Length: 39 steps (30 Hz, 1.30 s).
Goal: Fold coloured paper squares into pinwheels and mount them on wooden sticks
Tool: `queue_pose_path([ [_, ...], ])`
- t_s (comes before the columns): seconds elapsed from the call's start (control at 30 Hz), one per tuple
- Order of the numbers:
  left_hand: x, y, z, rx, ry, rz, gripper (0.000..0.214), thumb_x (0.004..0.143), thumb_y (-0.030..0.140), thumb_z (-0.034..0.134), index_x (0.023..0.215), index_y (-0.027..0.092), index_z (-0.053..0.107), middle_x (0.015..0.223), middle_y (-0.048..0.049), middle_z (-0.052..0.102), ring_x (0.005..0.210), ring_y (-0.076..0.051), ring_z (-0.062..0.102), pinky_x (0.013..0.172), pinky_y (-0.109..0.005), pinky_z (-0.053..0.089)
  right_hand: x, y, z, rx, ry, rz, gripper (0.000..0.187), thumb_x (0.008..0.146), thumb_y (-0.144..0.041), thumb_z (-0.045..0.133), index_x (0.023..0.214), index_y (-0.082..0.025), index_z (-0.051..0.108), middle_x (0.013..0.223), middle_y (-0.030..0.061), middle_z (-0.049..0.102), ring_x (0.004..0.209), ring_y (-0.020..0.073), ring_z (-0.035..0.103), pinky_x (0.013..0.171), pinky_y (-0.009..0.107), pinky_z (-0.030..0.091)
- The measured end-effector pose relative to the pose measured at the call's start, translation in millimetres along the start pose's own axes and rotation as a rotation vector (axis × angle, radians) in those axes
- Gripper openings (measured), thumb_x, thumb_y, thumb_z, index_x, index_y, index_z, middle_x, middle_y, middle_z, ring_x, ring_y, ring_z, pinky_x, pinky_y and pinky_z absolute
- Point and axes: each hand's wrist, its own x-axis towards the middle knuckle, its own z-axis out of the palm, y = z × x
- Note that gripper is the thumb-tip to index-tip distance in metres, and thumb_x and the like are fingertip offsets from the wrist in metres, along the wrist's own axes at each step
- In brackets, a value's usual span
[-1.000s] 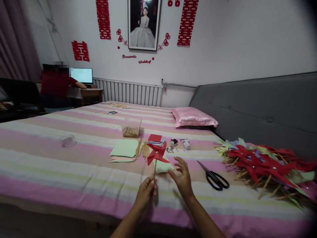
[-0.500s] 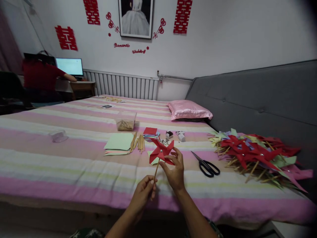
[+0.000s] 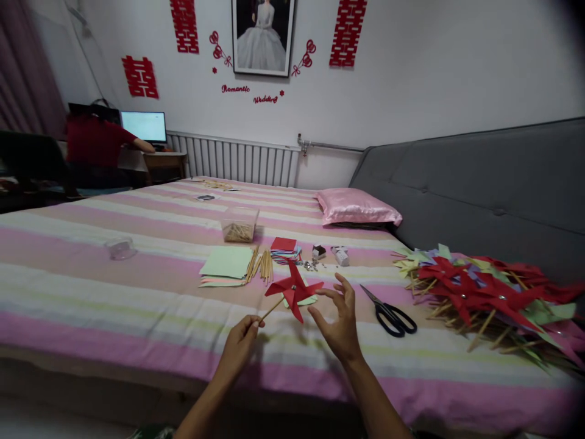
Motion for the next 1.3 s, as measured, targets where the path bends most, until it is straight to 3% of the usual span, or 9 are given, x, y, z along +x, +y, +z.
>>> queue_pose_path([
  [0.3, 6.9, -5.6, -11.3, 0.072, -0.100, 0.018, 0.032, 0.073, 0.046, 0.044, 0.069, 0.017, 0.057, 0.065, -0.0008, 0.052, 0.065, -0.018, 0.044, 0.061, -0.027, 0.033, 2.1, 2.0, 1.7, 0.010, -0.016, 0.012, 0.017, 0.066, -0.025, 0.072, 0.081, -0.023, 0.065, 0.132, 0.0077, 0.036, 0.112, 0.0285, 0.042, 0.093, 0.048, 0.037],
  [0.5, 7.2, 1.5, -11.9, 0.078, -0.132, 0.012, 0.031, 0.072, 0.046, 0.045, 0.067, 0.018, 0.057, 0.066, -0.0014, 0.053, 0.066, -0.019, 0.045, 0.062, -0.028, 0.034, 1.9, 0.6, 1.3, 0.004, -0.043, 0.002, 0.010, 0.064, -0.025, 0.074, 0.072, -0.024, 0.067, 0.130, 0.0064, 0.040, 0.113, 0.0293, 0.041, 0.093, 0.049, 0.035],
  [0.83, 7.7, -7.5, -14.4, 0.067, -0.171, 0.036, 0.028, 0.075, 0.043, 0.044, 0.070, 0.018, 0.057, 0.064, 0.0003, 0.048, 0.063, -0.017, 0.042, 0.061, -0.027, 0.032, 3.3, -2.7, -3.9, 0.018, -0.125, -0.046, 0.013, 0.061, -0.032, 0.077, 0.071, -0.026, 0.070, 0.135, 0.0047, 0.040, 0.117, 0.0302, 0.039, 0.095, 0.049, 0.034],
  [1.3, 5.0, -2.1, -10.8, 0.056, -0.177, -0.002, 0.030, 0.075, 0.044, 0.043, 0.071, 0.017, 0.056, 0.061, 0.0017, 0.046, 0.059, -0.015, 0.040, 0.057, -0.025, 0.030, 1.0, 4.0, 0.8, -0.054, -0.059, -0.081, 0.010, 0.062, -0.026, 0.075, 0.071, -0.027, 0.072, 0.131, 0.0046, 0.048, 0.114, 0.0292, 0.044, 0.093, 0.048, 0.034],
])
